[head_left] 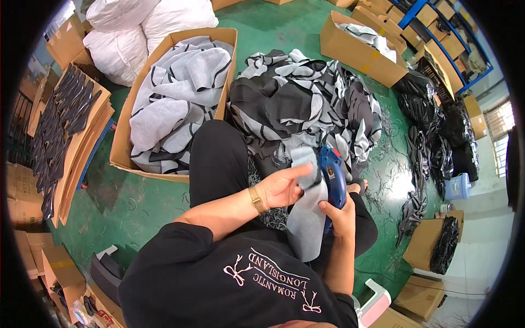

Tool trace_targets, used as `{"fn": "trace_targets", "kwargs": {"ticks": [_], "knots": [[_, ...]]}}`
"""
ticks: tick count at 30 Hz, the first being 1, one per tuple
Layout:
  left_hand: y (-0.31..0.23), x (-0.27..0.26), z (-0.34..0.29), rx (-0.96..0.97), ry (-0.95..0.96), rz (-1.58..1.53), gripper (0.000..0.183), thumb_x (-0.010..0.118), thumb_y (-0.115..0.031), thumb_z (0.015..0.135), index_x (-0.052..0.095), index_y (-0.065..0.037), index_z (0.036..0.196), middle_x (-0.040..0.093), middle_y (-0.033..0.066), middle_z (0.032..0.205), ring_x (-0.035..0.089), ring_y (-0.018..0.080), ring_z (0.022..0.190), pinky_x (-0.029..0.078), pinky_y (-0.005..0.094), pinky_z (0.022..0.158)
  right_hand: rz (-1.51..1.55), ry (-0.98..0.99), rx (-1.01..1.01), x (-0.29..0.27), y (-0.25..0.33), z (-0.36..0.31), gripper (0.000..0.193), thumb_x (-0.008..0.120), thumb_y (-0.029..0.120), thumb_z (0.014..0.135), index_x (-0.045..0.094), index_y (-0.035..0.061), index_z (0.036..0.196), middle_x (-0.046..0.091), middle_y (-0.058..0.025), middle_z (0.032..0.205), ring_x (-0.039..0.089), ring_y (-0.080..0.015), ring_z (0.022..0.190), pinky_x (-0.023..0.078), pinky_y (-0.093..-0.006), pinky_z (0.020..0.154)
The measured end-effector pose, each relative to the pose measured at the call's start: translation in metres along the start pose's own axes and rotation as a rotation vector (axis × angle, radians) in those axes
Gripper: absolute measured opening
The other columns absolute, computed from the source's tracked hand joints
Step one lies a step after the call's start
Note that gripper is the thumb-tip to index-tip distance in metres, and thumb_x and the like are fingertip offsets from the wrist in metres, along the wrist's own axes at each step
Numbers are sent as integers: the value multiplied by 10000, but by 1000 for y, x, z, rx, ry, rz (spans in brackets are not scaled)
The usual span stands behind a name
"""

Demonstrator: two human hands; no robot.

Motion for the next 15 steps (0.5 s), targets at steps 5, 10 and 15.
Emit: {"fn": "trace_targets", "kwargs": {"ticks": [5,10,15], "knots": [[-7,5,-1,190,-195,677,247,644,-256,893,595,-111,1086,634,-31,886,580,57,659,440,185,510,-143,-44,-23,-7,6,-2,443,786,165,713,580,-15,1061,619,-18,892,576,-105,792,460,-246,739],[-12,-1,-7,381,-315,914,250,666,-285,879,621,-71,1000,622,-25,863,573,71,697,473,218,593,-85,-58,-43,-9,10,0,443,793,151,714,575,-17,1062,647,-50,910,607,-123,810,488,-265,737],[6,1,-6,253,-212,740,268,687,-185,864,617,-36,1076,646,15,1016,608,116,904,493,265,761,-284,-91,2,11,8,-2,467,792,129,636,581,-17,1027,613,-32,815,573,-111,726,472,-260,677]]}}
Point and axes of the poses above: each hand's wrist, its own z-axis towards the middle knuckle, its own x-axis out of the palm, y = z × x, the point moved 2 cm from there along z, towards the middle knuckle
